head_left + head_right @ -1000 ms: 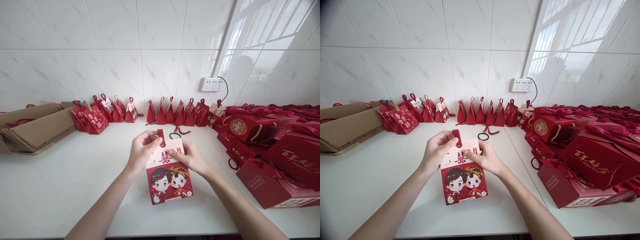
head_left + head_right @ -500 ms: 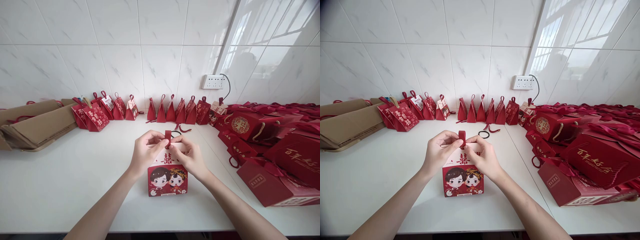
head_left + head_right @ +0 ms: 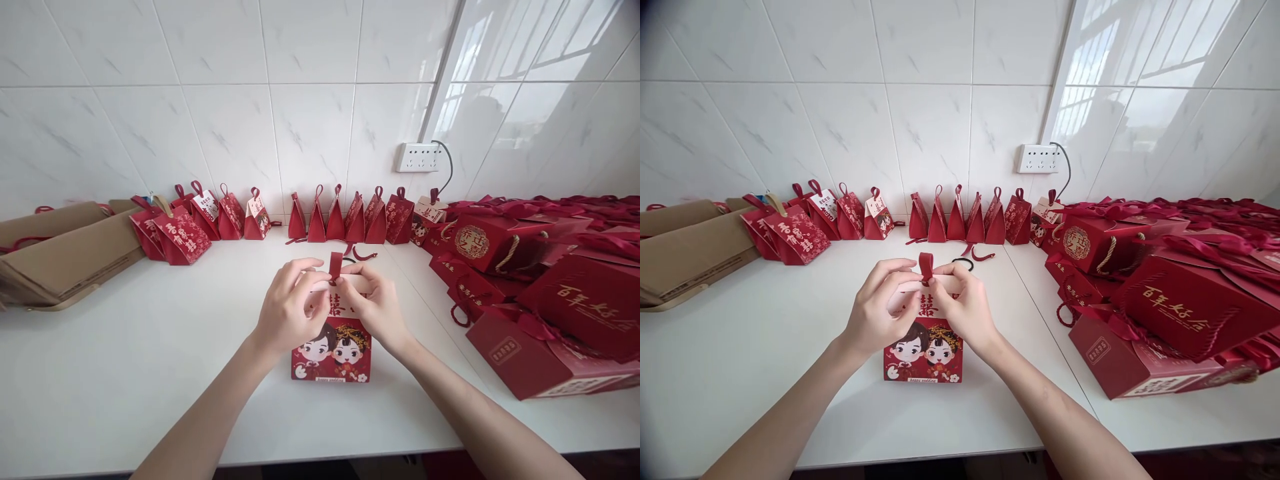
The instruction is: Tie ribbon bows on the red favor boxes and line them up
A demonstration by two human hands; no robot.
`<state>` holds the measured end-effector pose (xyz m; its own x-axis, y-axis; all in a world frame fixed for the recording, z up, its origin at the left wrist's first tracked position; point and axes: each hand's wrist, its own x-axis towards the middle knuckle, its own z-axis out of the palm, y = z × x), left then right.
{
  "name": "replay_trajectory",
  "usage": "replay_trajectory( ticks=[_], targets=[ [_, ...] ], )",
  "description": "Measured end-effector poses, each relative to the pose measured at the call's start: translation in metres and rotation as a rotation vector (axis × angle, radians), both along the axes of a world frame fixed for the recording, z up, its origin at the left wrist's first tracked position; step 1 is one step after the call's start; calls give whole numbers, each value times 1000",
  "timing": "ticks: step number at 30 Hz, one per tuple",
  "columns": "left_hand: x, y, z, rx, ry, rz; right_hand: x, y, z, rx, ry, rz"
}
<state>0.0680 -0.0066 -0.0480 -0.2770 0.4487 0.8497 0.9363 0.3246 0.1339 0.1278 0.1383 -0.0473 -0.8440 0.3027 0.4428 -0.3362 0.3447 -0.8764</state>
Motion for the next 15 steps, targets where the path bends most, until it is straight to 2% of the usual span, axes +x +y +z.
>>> replay_trajectory(
  ticks=[4, 15],
  targets=[
    [1, 1, -2, 20, 39, 26, -1, 0, 0, -15, -3, 5],
    [1, 3, -1, 71, -93, -67, -1, 0, -3, -3, 27, 0]
  ],
)
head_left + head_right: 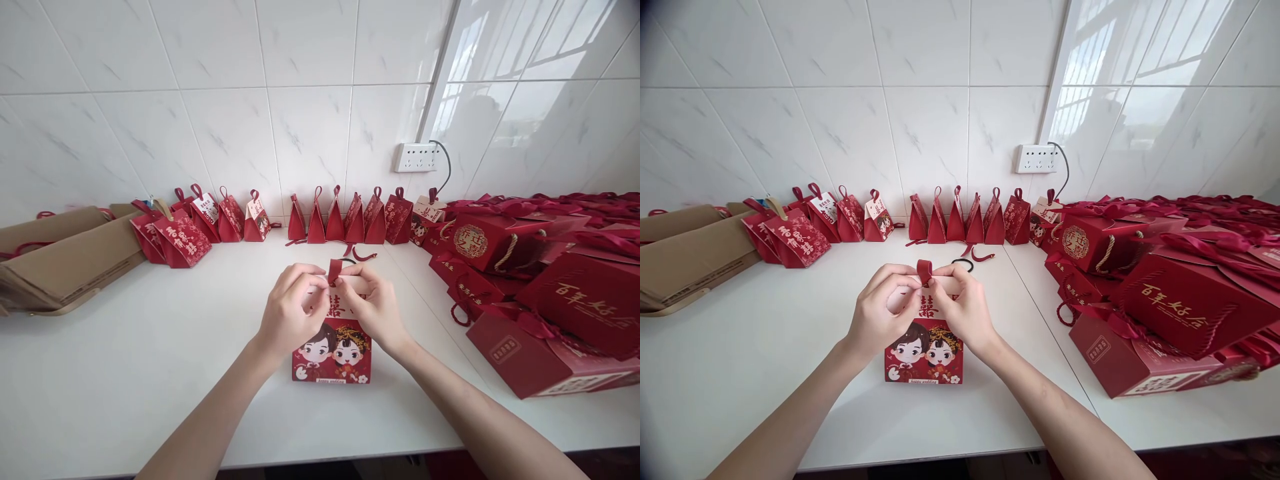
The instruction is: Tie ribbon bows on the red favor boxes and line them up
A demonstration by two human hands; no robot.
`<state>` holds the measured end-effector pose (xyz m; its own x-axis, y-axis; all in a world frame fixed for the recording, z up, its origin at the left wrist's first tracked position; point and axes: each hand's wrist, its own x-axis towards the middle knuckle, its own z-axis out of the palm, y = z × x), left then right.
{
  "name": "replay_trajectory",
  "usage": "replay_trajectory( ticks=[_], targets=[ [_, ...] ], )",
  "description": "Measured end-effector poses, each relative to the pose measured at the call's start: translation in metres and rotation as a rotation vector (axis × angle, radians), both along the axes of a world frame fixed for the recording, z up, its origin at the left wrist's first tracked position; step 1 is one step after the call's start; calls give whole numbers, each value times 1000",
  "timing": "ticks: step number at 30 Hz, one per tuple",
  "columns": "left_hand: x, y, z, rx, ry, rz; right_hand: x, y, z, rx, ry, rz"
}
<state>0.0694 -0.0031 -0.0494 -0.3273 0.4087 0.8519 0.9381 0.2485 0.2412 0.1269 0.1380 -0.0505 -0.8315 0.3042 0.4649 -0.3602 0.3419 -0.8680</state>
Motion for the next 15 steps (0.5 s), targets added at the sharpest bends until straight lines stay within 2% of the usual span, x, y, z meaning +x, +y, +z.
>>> replay_trajectory(
  ticks=[3, 7, 9, 12, 15],
  targets=[
    [2, 1, 0, 33, -120, -45, 0, 0, 0, 0, 1, 19],
    [8, 2, 5, 161, -489, -61, -1, 1, 0, -3, -28, 109],
    [9, 1, 9, 159, -617, -56, -1, 2, -1, 19, -34, 146],
    [8, 0, 13, 107, -680, -60, -2, 3, -4, 114, 49, 136],
    [6, -1, 13, 118, -693, -40, -3, 3, -8, 270, 214, 39]
  ],
)
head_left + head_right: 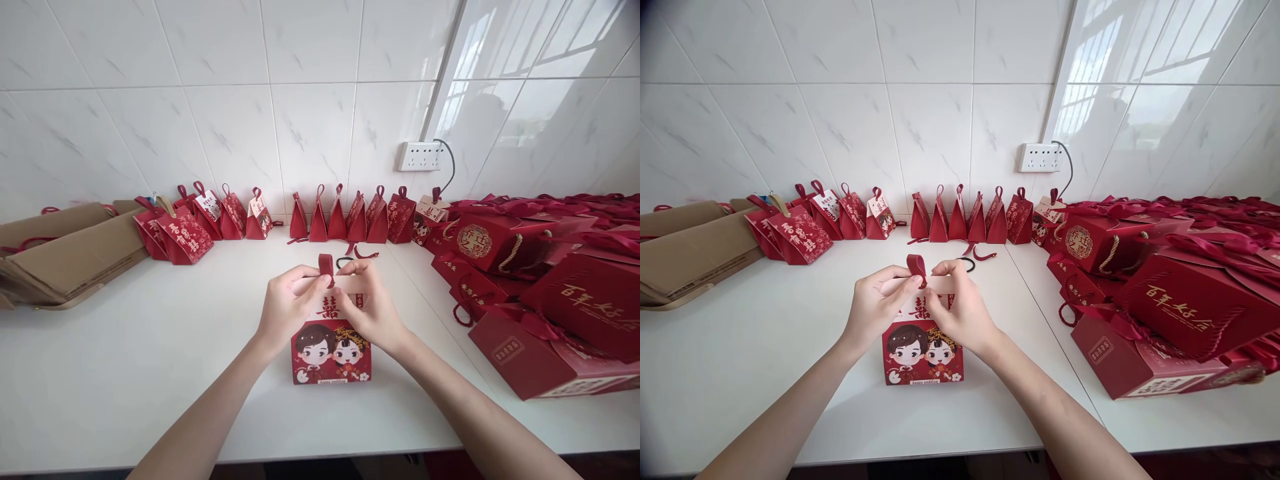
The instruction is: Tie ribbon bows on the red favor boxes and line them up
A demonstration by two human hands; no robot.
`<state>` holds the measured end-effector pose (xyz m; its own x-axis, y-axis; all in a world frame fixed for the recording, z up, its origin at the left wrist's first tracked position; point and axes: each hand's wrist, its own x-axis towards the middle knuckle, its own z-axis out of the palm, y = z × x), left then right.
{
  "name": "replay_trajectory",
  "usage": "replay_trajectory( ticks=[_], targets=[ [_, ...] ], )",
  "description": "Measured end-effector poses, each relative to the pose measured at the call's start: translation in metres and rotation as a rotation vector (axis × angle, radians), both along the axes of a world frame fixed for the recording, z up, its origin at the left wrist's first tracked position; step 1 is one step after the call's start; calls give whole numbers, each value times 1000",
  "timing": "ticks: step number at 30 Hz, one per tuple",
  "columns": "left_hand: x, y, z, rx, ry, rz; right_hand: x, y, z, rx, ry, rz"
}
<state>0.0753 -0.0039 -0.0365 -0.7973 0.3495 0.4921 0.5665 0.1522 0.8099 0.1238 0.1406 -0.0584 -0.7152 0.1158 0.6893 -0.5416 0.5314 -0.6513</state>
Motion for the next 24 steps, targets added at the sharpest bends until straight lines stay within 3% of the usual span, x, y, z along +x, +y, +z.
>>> replay_trajectory(
  ticks=[6, 11, 24],
  targets=[
    [0, 1, -4, 0, 3, 24, -2, -2, -3, 195, 185, -76],
    [1, 3, -4, -5, 93, 55, -2, -3, -3, 209, 221, -95],
    [1, 2, -7, -17, 102, 82, -3, -2, -3, 209, 243, -91]
  ],
)
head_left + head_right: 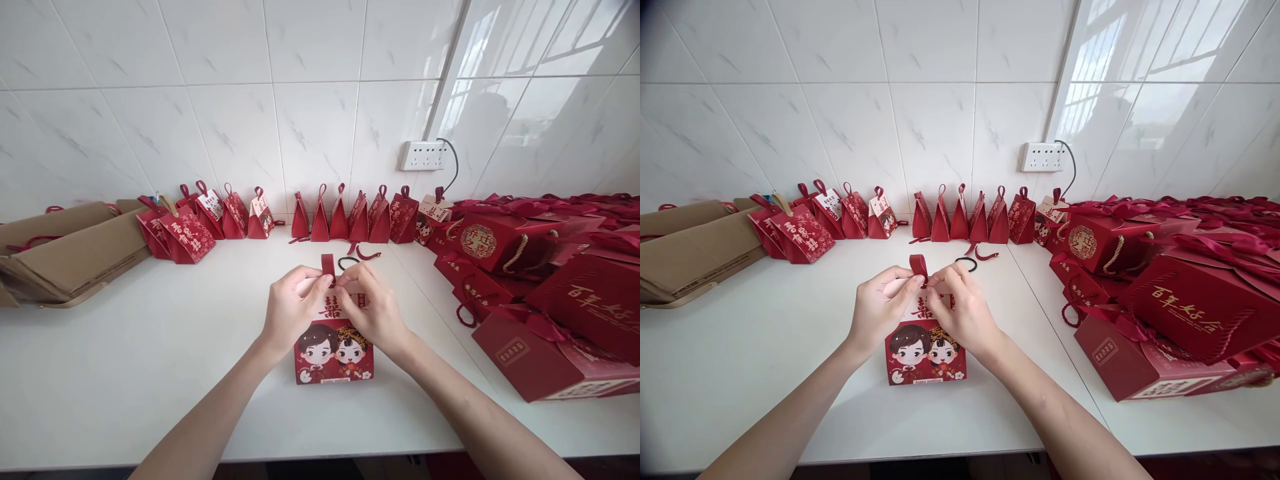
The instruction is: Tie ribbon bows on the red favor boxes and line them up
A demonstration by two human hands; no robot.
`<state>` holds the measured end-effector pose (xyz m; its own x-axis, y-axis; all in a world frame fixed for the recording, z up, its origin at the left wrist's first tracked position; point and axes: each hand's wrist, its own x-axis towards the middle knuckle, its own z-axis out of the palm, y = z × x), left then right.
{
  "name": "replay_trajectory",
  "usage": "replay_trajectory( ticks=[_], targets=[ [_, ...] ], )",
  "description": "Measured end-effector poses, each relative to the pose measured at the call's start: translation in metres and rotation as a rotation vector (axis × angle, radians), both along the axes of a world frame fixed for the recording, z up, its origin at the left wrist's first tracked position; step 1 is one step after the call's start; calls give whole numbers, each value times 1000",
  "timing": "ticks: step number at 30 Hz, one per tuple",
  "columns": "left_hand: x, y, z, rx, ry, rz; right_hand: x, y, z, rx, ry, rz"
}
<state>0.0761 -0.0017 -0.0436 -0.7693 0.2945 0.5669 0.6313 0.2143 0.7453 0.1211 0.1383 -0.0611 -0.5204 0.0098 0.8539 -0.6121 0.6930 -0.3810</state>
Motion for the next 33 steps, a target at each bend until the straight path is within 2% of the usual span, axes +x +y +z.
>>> replay_trajectory(
  ticks=[6, 9, 13, 16, 23, 29, 33],
  targets=[
    [1, 0, 1, -4, 1, 14, 1, 0, -2, -32, -36, -6],
    [2, 1, 2, -2, -3, 8, 2, 0, -3, -79, -82, 37],
    [1, 1, 1, 4, 4, 4, 2, -1, -3, -369, -279, 210],
    [0, 1, 1, 5, 5, 10, 3, -2, 1, -520, -438, 248],
    [3, 1, 3, 14, -9, 4, 4, -4, 7, -580, -520, 187],
    [3, 0, 4, 16, -14, -12, 3, -4, 7, -610, -541, 251],
    [1, -3, 5, 23, -47, -137, 3, -4, 7, -644, -547, 250]
  ],
)
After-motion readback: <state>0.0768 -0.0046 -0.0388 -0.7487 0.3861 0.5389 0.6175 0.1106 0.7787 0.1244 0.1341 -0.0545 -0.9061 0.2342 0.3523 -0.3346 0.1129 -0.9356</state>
